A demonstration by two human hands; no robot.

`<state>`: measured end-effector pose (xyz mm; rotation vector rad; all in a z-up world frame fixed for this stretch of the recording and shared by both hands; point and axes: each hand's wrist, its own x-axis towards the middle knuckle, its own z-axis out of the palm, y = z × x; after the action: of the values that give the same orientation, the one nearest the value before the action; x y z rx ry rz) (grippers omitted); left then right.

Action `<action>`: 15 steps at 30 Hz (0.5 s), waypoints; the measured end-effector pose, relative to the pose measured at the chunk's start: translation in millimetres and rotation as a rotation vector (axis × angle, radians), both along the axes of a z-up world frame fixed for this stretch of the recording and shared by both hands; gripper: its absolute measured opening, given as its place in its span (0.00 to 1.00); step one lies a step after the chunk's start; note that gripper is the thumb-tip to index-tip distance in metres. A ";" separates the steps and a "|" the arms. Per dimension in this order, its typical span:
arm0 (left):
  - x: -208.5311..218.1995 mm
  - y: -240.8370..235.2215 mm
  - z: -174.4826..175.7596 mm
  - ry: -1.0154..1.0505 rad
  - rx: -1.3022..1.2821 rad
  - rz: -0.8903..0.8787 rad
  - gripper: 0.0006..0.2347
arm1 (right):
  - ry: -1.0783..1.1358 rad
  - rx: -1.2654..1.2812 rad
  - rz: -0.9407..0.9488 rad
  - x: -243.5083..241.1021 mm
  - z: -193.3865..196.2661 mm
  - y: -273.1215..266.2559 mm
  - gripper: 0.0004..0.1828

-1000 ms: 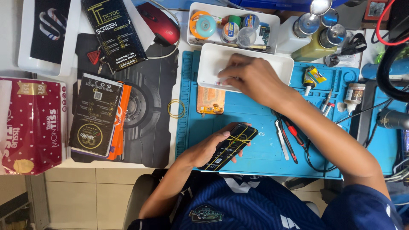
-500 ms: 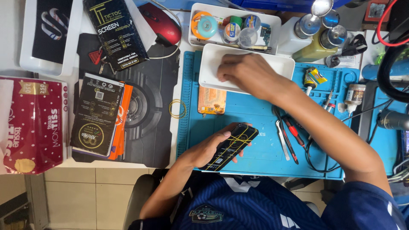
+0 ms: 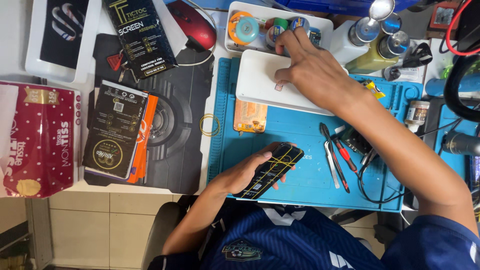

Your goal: The person uses a screwdriver to remove screws from a disassembled smartphone, then secures the phone with rubber bands and inserts a SIM card. The phone remains open with internal components visible throughout.

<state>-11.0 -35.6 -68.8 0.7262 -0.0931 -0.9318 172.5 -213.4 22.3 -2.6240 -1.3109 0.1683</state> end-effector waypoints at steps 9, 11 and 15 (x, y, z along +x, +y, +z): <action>-0.1 -0.5 -1.7 -0.047 0.010 0.005 0.27 | -0.001 -0.015 0.015 9.1 -9.7 0.2 0.06; 0.2 -0.8 -1.9 -0.033 0.002 -0.001 0.27 | 0.005 -0.017 0.019 10.2 -8.7 -0.9 0.06; 0.5 -0.9 -2.9 -0.030 -0.006 -0.005 0.27 | 0.035 -0.023 0.029 10.8 -4.3 -0.5 0.06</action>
<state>-10.4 -36.5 -71.7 0.7343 -0.1238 -0.9252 183.3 -213.9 18.0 -2.6100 -1.3442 0.2343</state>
